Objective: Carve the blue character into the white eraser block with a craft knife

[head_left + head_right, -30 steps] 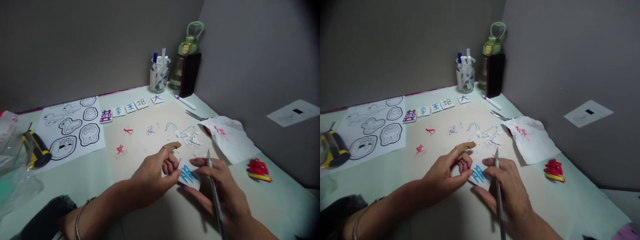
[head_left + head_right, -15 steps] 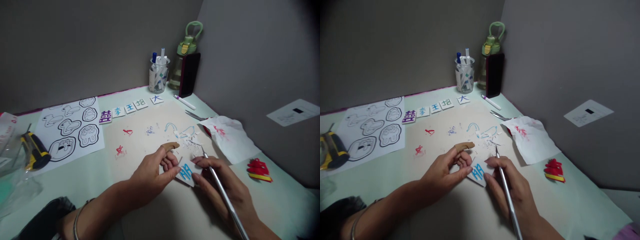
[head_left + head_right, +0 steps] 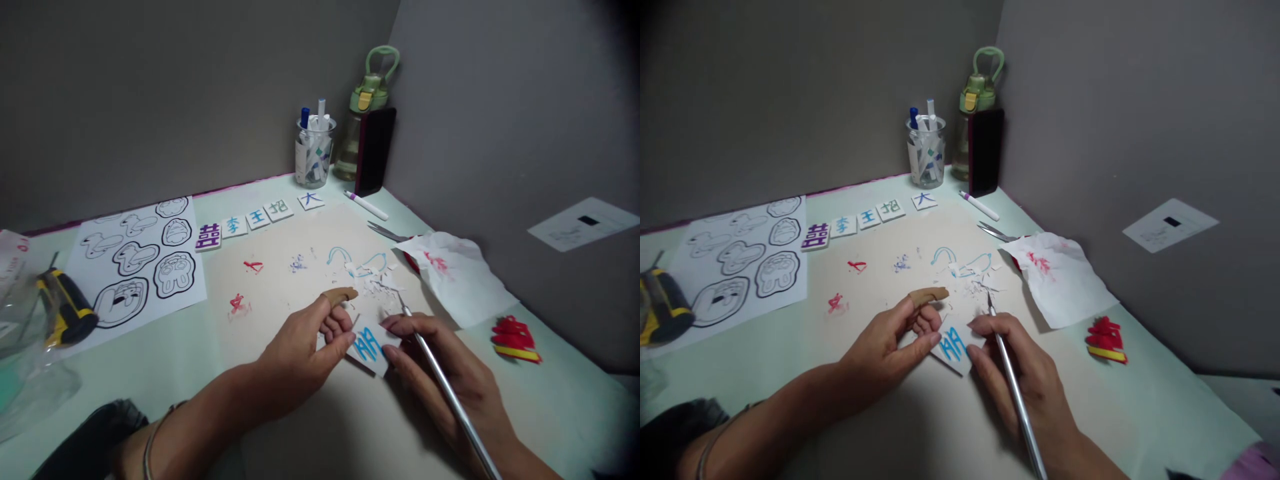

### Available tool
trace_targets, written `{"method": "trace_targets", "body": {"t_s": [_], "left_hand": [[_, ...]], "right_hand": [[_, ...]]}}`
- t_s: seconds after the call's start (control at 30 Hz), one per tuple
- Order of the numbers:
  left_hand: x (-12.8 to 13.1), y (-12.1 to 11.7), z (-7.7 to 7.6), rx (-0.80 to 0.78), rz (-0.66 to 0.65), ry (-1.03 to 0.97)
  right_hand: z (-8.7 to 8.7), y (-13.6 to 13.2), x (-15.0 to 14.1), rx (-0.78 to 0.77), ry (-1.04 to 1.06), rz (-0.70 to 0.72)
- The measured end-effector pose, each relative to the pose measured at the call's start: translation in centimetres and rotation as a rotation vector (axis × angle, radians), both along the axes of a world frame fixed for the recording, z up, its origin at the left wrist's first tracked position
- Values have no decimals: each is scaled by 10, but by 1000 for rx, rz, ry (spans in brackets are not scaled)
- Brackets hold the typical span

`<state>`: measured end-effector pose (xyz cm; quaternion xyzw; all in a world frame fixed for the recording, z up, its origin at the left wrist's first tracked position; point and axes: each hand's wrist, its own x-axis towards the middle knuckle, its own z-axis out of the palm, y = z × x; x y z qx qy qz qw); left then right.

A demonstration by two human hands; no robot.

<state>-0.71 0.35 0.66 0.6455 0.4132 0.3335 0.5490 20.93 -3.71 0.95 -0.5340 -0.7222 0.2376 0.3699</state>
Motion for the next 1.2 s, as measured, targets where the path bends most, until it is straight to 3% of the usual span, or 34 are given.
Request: {"method": "trace_targets", "body": {"t_s": [0.3, 0.43, 0.63, 0.77, 0.87, 1.2], "left_hand": [[0, 0, 0, 0, -13, 21], [-2, -1, -1, 36, -9, 85], [-2, 0, -5, 294, -9, 227], [-1, 0, -5, 468, -61, 379], [0, -2, -4, 509, -77, 451], [-1, -3, -8, 524, -78, 451]], "right_hand": [[2, 1, -1, -14, 7, 13], [8, 1, 3, -10, -1, -57], [16, 1, 8, 141, -2, -1], [11, -1, 6, 67, 3, -38], [7, -3, 3, -23, 6, -111], [12, -1, 4, -13, 55, 23]]}}
